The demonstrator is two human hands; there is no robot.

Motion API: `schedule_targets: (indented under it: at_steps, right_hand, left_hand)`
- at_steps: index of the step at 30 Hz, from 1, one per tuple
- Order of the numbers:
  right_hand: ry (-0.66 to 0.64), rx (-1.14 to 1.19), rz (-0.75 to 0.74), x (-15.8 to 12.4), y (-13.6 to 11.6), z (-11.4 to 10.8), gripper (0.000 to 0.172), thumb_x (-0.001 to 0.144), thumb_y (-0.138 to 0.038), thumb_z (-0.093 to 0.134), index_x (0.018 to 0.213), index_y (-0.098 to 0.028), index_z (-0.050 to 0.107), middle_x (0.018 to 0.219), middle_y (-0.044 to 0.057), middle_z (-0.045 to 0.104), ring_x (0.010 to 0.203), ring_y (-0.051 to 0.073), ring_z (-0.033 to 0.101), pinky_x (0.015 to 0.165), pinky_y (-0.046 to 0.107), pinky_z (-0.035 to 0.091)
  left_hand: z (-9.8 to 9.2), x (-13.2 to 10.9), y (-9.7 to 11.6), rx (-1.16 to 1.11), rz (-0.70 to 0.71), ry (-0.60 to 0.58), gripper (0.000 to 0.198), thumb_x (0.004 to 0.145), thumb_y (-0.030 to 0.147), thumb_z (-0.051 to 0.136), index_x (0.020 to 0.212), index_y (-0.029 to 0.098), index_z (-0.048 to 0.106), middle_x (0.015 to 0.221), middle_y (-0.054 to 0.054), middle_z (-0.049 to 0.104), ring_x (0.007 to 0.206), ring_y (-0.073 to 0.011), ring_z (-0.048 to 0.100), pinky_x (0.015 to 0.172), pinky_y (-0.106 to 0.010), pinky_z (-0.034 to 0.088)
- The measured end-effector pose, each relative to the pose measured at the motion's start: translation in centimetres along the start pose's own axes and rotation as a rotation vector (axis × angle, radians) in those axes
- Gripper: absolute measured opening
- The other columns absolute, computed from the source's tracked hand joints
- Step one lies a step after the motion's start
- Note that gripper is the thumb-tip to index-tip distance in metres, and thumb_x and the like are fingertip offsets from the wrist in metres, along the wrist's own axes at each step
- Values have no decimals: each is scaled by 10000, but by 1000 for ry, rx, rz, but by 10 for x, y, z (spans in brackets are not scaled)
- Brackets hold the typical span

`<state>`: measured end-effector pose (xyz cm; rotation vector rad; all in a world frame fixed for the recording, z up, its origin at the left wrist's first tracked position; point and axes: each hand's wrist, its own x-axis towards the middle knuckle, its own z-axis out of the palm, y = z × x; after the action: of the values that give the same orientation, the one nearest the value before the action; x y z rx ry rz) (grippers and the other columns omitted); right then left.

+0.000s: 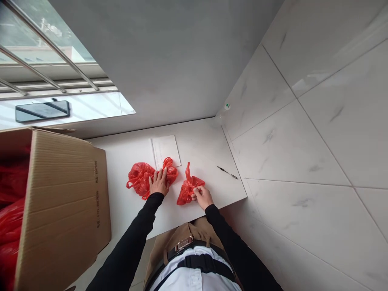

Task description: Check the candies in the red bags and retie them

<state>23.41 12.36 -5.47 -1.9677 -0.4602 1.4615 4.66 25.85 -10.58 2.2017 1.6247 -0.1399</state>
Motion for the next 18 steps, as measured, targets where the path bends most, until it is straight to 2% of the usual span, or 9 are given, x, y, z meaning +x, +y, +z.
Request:
schedule_targets:
  at_steps: [2,4,7,9,11,13,16,18]
  right_hand:
    - [-5,77,35,-4,-4,8,312,898,-520,557,897,-208,542,763,46,725,652,159,708,679,317,593]
    - [-12,126,59,-6,-7,15,314,922,-514,547,923,-200,544,781,47,727,656,146,714,670,298,595]
    - [-29,137,82,-7,-7,22,325,956,-487,537,1004,-168,575,784,21,714,625,122,697,639,275,589]
    - [-48,95,91,-7,-5,23,335,973,-461,536,1071,-146,593,769,1,699,585,108,668,610,268,578]
    - [-66,14,89,-7,-2,22,344,982,-444,534,1122,-137,602,736,-16,682,539,98,633,582,265,563]
    - [-66,-97,61,-8,-1,19,345,974,-435,547,1139,-139,613,679,-36,660,493,95,596,562,267,543]
    - [-8,-288,-36,-8,-5,13,246,896,-386,645,1007,-169,679,595,-51,621,523,119,589,621,293,519]
    - [48,-399,-113,-8,-10,9,126,823,-332,696,835,-207,705,590,-34,620,629,156,620,707,316,504]
  left_hand:
    - [-5,0,-6,-6,2,32,702,866,152,461,1548,214,308,1612,-101,316,1515,-332,137,1197,-620,56]
    - [-9,-10,-12,-14,-10,50,728,827,109,484,1535,184,336,1599,-138,332,1518,-347,113,1187,-647,35]
    - [-12,-40,-16,-34,-11,67,734,809,125,522,1521,99,348,1599,-205,296,1509,-407,99,1170,-680,40]
    - [-10,-63,-10,-56,43,75,703,834,159,521,1514,92,358,1616,-194,258,1509,-404,100,1184,-655,57]
    - [-6,-79,2,-87,150,62,621,867,188,506,1482,160,427,1598,-127,333,1504,-340,178,1215,-570,105]
    - [1,-86,16,-118,256,33,528,880,222,517,1408,222,520,1507,-84,481,1452,-285,313,1221,-484,167]
    - [9,-82,26,-141,293,6,339,882,244,531,1191,211,667,1238,-123,659,1273,-303,501,1168,-477,259]
    - [11,-77,24,-146,265,2,258,899,227,497,1052,199,703,1077,-141,687,1145,-310,561,1096,-478,335]
